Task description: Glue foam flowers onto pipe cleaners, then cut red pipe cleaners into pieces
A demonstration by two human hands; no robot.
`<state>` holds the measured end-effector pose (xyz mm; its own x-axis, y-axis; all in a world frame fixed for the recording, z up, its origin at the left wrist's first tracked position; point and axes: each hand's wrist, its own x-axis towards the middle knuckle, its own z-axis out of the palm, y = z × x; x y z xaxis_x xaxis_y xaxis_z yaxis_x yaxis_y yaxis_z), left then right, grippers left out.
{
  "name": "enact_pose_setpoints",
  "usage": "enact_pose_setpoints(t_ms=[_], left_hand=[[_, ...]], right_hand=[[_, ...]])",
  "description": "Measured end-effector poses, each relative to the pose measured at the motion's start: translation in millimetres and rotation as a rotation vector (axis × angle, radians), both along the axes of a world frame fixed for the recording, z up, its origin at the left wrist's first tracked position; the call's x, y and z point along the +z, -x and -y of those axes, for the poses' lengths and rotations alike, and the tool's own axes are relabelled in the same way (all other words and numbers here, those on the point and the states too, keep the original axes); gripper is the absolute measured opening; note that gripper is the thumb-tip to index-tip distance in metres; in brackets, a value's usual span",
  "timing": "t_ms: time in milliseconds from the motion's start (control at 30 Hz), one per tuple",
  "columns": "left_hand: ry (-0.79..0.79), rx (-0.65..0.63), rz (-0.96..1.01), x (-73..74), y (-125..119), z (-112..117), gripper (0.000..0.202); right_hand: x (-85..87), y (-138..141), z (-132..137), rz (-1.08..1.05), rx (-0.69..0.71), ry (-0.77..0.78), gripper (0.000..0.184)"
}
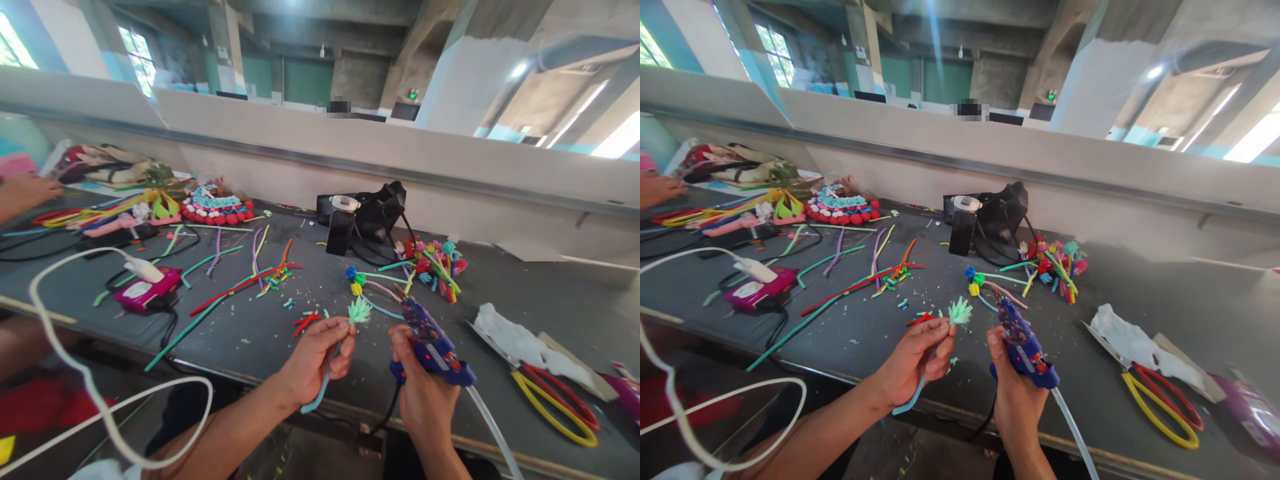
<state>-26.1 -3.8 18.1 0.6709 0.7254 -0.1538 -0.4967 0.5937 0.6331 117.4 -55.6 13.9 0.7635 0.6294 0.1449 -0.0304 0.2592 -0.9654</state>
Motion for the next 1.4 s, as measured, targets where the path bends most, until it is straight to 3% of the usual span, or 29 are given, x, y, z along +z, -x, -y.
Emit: enact_pose_setpoints(t_ms=[233,367,533,667,833,1067,1267,1400], left_hand=[[0.009,0.001,-0.034,1.3,-3,3,0.02],[-0.017,-0.002,-0.055,1.8,-6,8,0.021],[-0.005,-0.015,-0.049,1.9,-7,11,0.019],[0.01,-0.026,-0.034,0.5,-5,9,0.019],[0.01,-0.002,-0.027,0.6,-1,5,0.019],[-0.026,-0.004,-0.031,1.9,0,4,0.021],[-0.088,0.06,-0.105,3.0,-1,6,0.027],[-0.16,0.145,-0.172,4.8,0,6,0.028]], right_hand=[[-2.8,3,2,0.095,0.021,0.086,0.034],[-2.3,10,5,0.266,0.079,0.144,0.039],[-2.1,10,5,0.445,-0.049,0.116,0.026],[-0.5,1,1,0.29,-0.135,0.11,0.029],[7.8,-10,-5,0.047,-0.225,-0.111,0.024],[1.2,-14,-2,0.065,-0.1,0.022,0.032],[-0.9,-12,0,0.021,-0.174,0.04,0.034],[3.2,-11,-1,0.047,-0.133,-0.006,0.03]])
